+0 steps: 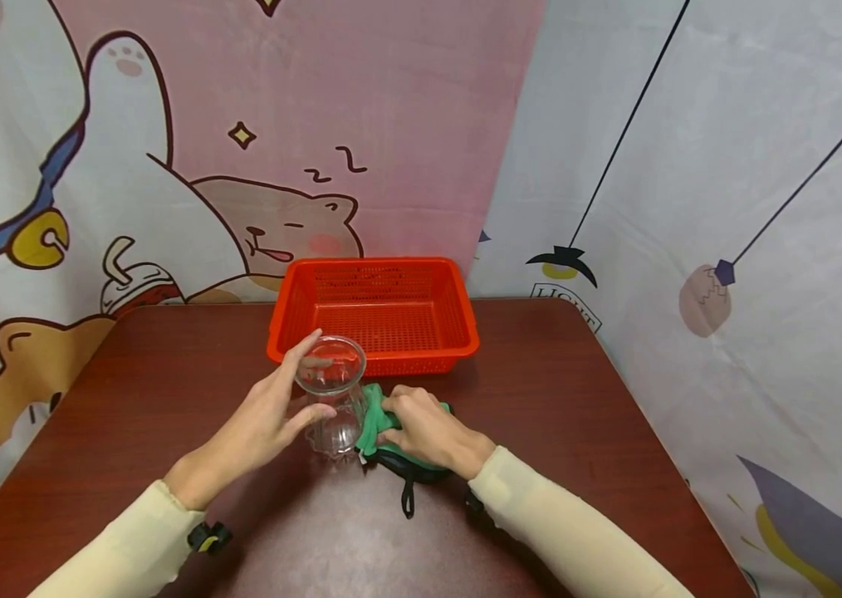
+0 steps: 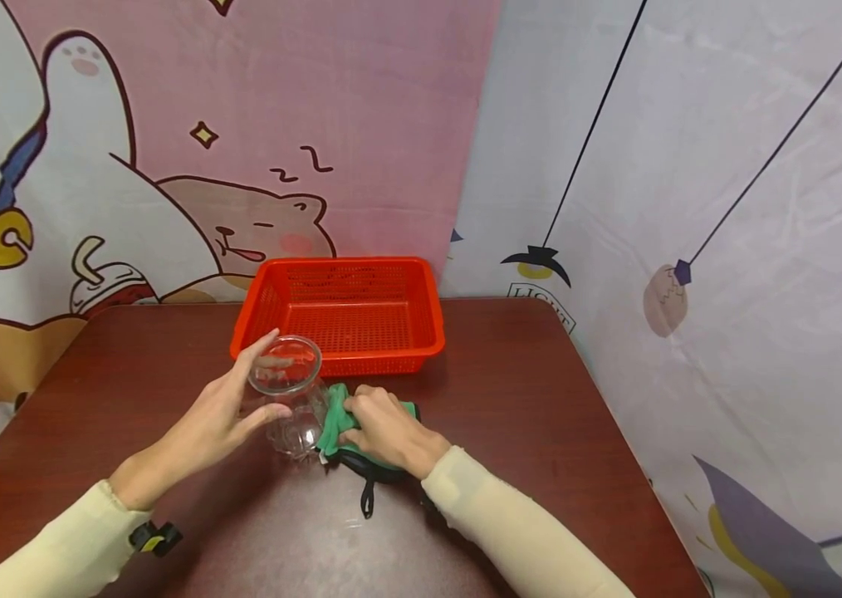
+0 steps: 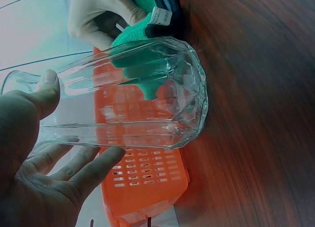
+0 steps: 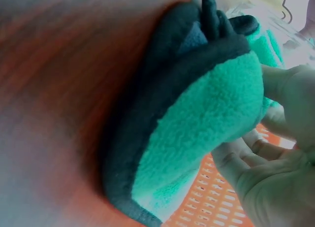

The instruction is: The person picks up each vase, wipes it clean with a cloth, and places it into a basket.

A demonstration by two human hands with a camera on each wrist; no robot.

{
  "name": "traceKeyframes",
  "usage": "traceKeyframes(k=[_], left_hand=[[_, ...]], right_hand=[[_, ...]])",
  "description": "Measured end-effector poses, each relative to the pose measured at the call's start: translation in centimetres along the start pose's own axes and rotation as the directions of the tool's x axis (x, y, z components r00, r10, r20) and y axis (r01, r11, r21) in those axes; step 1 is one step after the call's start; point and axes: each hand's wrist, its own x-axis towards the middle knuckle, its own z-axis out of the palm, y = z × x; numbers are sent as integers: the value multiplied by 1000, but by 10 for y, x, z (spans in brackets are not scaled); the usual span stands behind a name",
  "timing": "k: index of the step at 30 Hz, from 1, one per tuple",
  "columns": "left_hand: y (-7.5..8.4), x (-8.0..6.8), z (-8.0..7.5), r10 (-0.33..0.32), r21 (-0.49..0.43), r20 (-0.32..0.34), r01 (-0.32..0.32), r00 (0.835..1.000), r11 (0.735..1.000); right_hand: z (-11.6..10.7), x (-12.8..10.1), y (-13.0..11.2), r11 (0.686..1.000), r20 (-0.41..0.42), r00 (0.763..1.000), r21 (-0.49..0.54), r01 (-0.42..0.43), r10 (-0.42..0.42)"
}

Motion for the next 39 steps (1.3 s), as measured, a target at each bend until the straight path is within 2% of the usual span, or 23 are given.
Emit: traceKeyframes(k=[4, 11, 17, 23, 29, 39], left_hand=[[0, 0, -1, -1, -10, 9, 1, 1000, 1000], [0, 1, -2, 14, -9, 16, -14, 1000, 1000], [-2, 3, -3, 72, 0, 0, -72, 997, 997], [-3, 4, -5, 134, 19, -20, -133, 991, 991], [-3, 4, -8, 138, 27, -15, -137, 990, 990], [-5, 5, -9, 129, 56, 19, -130, 991, 990]], right_hand=[[1, -3, 0, 1000, -50, 999, 18, 13, -12], [-1, -5, 0, 995, -148, 986, 56, 86, -77], [-4, -3, -1, 986, -224, 967, 83, 143, -121], [-7, 1, -4, 974, -315, 936, 112, 198, -154], [-11, 6, -10, 961, -406, 905, 175, 213, -127], [-16, 7, -13, 926, -466, 885, 324, 196, -24]])
